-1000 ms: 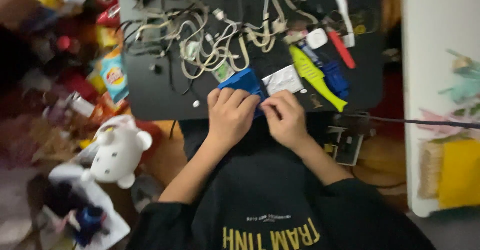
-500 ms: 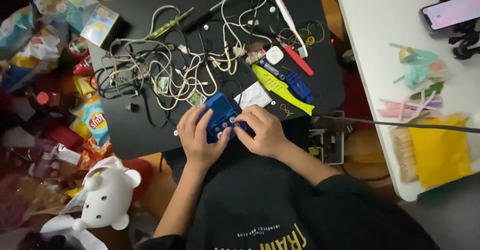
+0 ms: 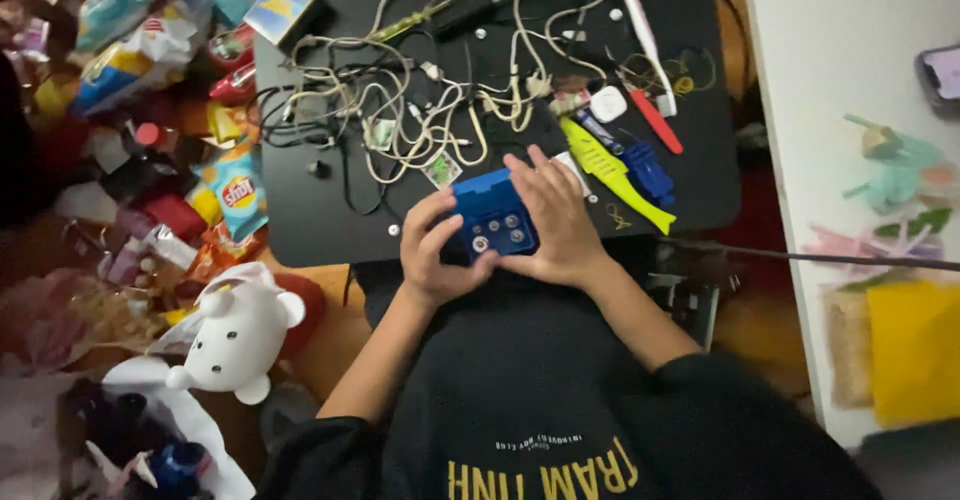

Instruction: The person is untangling a large group of cables and plugging individual connectors into a small blue electronic hub on a desk.

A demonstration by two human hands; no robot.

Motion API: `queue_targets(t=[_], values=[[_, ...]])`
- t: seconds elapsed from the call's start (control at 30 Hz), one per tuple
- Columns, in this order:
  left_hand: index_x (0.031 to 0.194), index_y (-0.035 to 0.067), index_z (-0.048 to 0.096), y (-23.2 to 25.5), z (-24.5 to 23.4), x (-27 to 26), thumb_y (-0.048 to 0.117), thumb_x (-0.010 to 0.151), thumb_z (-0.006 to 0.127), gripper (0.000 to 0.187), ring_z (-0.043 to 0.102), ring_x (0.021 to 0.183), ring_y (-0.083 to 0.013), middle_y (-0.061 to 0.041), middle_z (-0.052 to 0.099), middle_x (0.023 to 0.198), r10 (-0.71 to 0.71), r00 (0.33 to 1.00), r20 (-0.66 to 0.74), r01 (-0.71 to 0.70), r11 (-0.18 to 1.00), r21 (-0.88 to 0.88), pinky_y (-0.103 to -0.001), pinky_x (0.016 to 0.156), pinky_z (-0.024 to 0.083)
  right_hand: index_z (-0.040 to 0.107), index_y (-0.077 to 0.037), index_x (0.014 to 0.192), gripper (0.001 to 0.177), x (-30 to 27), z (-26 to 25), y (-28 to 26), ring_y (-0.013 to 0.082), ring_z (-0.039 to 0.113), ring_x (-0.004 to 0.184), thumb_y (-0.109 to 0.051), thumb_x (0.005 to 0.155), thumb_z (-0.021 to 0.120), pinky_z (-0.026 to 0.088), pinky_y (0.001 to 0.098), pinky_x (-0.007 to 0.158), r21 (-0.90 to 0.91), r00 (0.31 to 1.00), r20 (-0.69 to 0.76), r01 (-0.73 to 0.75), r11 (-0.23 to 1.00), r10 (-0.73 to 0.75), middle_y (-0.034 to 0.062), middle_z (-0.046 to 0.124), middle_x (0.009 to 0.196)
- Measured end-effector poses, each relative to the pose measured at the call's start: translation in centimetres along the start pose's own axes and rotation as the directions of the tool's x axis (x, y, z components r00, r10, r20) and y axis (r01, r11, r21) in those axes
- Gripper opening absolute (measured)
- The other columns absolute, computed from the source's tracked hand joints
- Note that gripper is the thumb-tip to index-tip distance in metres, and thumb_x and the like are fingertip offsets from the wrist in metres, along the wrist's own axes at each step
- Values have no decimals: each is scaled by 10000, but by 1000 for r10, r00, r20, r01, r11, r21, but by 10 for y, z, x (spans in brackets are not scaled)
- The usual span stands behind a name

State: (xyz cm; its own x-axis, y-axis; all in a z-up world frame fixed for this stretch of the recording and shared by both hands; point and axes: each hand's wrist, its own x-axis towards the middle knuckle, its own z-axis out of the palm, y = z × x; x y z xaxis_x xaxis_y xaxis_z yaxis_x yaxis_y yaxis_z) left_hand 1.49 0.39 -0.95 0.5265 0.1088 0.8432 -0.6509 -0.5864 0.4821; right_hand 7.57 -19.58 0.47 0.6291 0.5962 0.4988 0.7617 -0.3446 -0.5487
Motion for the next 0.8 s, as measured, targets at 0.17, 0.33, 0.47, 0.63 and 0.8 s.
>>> queue_targets(t=[0.17, 0.33, 0.47, 0.63, 0.8], values=[[1208, 78, 586, 6, 3, -11, 382, 634, 982, 761, 665, 1129, -480, -247, 611, 1251, 26, 999, -45, -28, 998, -58, -548, 930, 576, 446, -17, 1539, 1079, -12, 12, 8, 481, 460, 1421, -476, 703, 950, 371, 612, 1135, -48, 986, -125, 105, 993, -110, 212, 518, 1517], [1240, 103, 570, 2, -1, -19, 425, 601, 994, 832, 665, 1117, -427, -259, 561, 1311, -14, 999, -30, 12, 998, -64, -485, 920, 588, 616, -14, 1406, 980, -17, 20, 6, 474, 595, 1259, -491, 637, 990, 480, 594, 1036, -108, 973, -164, 147, 983, -163, 190, 623, 1312], [1237, 118, 659, 2, -5, -5, 386, 641, 952, 716, 711, 1038, -319, -136, 713, 1206, 65, 984, 163, -80, 993, 88, -450, 908, 568, 688, -137, 1332, 690, -22, 24, 11, 405, 634, 1208, -591, 828, 811, 504, 533, 965, -240, 950, -196, 192, 952, -241, 152, 650, 1290], [1161, 201, 790, -6, -15, -31, 294, 797, 868, 384, 734, 1004, -233, -16, 780, 1173, 145, 969, 200, -192, 952, 239, -380, 900, 563, 727, -231, 1336, 431, -31, 22, 9, 344, 658, 1185, -437, 957, 721, 513, 461, 934, -405, 927, -187, 229, 885, -326, 120, 690, 1311], [1117, 219, 803, -12, -12, -44, 207, 934, 742, 194, 738, 1023, -209, -7, 793, 1155, 183, 969, 165, -218, 948, 230, -371, 935, 550, 756, -267, 1290, 412, -35, 27, 10, 297, 665, 1175, -347, 890, 813, 488, 428, 915, -460, 903, -224, 233, 857, -366, 90, 727, 1271]])
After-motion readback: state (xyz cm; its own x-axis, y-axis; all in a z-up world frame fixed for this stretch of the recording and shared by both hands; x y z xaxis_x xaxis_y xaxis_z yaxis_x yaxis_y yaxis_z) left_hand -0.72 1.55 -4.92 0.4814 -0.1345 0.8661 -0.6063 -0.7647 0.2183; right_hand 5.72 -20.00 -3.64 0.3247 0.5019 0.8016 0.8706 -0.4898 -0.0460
